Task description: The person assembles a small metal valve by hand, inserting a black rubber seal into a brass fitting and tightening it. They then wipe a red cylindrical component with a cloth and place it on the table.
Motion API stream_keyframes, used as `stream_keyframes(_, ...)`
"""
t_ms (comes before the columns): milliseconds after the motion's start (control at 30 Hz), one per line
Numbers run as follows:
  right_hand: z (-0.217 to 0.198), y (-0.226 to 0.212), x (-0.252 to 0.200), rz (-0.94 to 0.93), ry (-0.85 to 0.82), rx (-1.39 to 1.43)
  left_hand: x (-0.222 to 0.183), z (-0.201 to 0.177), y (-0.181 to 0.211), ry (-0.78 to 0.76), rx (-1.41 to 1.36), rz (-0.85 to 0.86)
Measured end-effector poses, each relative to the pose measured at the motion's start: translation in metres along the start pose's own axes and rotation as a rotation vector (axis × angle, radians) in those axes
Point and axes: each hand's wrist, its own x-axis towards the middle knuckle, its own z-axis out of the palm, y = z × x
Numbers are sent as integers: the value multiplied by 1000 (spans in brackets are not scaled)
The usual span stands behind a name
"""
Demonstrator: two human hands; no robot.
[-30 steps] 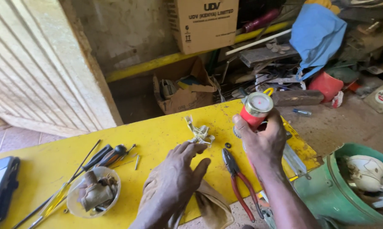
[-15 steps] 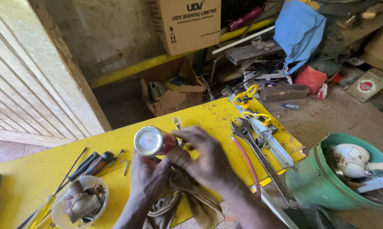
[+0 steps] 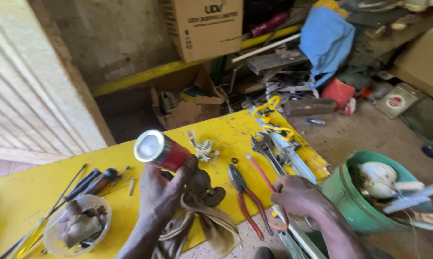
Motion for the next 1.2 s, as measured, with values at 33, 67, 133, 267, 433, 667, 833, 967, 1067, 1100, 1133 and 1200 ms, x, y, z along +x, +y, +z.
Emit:
stream_keyframes(33, -2, 5, 5, 16, 1, 11, -2, 0, 3, -19, 1, 5)
stream_keyframes(67, -3, 12, 8, -50, 49, -8, -5, -1, 6, -4, -1, -2)
stream_keyframes(133, -8, 26, 6, -79, 96, -12, 1, 1, -1, -28, -3, -4)
stream_keyframes(267, -25, 68, -46, -202, 229, 181, -5, 2, -10, -37, -43, 218)
stream_keyframes(433, -17, 194, -126, -141, 556, 429, -16, 5, -20, -62, -263, 161)
stream_keyframes(667, 60, 342, -219, 175, 1123, 708, -53, 0, 19, -225, -383, -113)
stream_keyframes(833, 167, 456, -211, 68, 1289, 967, -124, -14, 52, -418, 45, 764)
stream_keyframes(967, 176, 438, -212, 312, 1251, 1067, 23, 25, -46, -381, -234, 397)
stream_keyframes(1067, 142, 404, -214, 621, 764, 588, -7, 20, -67, -324, -279, 627)
stream_keyframes(1100, 119, 386, -211, 810, 346, 168, -45, 14, -32, -153, -581, 174)
stream_keyframes(1133, 158, 445, -134, 753, 356, 160, -48, 8, -42, -97, -576, 192)
stream_keyframes(1200, 232, 576, -57, 567, 255, 292, -42, 8, -60, -73, -192, 35)
